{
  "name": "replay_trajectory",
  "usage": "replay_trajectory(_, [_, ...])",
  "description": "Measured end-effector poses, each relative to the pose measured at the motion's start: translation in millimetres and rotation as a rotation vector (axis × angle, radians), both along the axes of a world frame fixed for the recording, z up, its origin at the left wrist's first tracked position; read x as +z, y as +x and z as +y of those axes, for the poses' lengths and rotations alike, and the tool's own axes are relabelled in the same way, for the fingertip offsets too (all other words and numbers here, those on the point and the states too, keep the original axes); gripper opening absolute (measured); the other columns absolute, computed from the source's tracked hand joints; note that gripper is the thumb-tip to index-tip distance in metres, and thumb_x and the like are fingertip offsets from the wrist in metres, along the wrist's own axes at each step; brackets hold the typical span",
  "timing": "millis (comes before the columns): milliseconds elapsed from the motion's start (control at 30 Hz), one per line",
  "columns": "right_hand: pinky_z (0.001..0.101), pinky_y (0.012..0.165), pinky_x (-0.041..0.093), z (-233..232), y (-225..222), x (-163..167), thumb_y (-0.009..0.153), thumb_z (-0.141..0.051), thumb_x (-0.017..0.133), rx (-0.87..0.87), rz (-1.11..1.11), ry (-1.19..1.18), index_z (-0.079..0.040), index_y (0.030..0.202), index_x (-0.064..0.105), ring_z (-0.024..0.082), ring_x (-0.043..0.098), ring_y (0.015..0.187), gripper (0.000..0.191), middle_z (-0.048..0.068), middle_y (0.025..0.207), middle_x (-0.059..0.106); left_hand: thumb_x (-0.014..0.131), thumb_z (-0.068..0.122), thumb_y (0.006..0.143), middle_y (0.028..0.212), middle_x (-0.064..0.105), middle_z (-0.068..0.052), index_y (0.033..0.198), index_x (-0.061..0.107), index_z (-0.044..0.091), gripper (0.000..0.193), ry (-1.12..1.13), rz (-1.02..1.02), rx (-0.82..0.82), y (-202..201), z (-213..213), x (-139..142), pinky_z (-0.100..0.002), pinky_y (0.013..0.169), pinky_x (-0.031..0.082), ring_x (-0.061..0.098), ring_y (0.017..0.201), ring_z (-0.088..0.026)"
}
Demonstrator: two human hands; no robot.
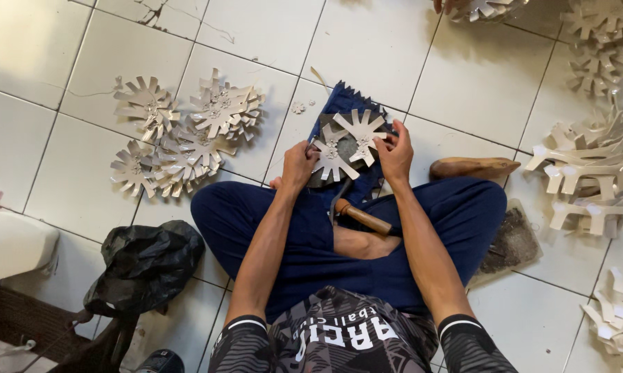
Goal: The person sits cross-legged on the floor and punches holes into star-shaped ornament pieces, holding each piece on a metal plate over a leather pad and striking a punch with a hammer. Finished pieces are set aside in piles while other people nearby handle similar pieces.
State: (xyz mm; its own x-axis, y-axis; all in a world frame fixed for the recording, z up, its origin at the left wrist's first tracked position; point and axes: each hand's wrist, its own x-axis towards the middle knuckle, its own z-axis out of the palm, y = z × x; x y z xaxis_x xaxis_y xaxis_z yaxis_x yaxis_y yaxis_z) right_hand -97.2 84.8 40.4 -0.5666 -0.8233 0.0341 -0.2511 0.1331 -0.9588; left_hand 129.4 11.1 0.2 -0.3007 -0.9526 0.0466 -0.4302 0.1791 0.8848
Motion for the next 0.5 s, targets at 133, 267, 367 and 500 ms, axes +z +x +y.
replay_trajectory(133, [0.0286,0.079,0.060,5,0,-5,0.088,-0.008,0.079,-0.014,-0.021,0.064,0.000,0.141,0.053,0.017,0.074,0.097,0.060,0.016,0.122,0.070,0.078,0.008,0.076,0.076,0.066,-0.017,0.087,0.064,-0.002,0.021,-0.020,0.012,-0.044,3,2,1,-0.041,0.065,0.052,0.066,0.070,-0.035])
replay_trajectory(267, [0.0280,0.079,0.062,1,4,-6,0.090,-0.009,0.078,0.010,-0.048,-0.009,0.002,0.136,0.058,0.016,0.075,0.095,0.051,0.014,0.114,0.075,0.077,0.010,0.079,0.075,0.064,-0.019,0.083,0.061,-0.002,0.020,-0.044,-0.032,-0.094,5,3,0,-0.044,0.065,0.050,0.064,0.070,-0.039])
replay_trajectory(367, [0.0284,0.081,0.061,0,5,-7,0.092,-0.012,0.079,-0.014,-0.080,-0.002,0.002,0.133,0.059,0.015,0.075,0.096,0.048,0.014,0.110,0.075,0.080,0.016,0.082,0.073,0.062,-0.021,0.078,0.058,-0.002,0.029,-0.039,-0.105,-0.126,5,5,-2,-0.046,0.064,0.048,0.062,0.070,-0.041])
replay_trajectory(500, [0.0289,0.076,0.060,6,2,-13,0.089,-0.018,0.082,-0.050,0.034,0.030,0.003,0.130,0.059,0.015,0.072,0.090,0.051,0.012,0.109,0.072,0.081,0.025,0.086,0.073,0.063,-0.021,0.074,0.057,-0.002,0.038,-0.003,-0.147,-0.056,3,9,-7,-0.048,0.063,0.046,0.062,0.069,-0.042])
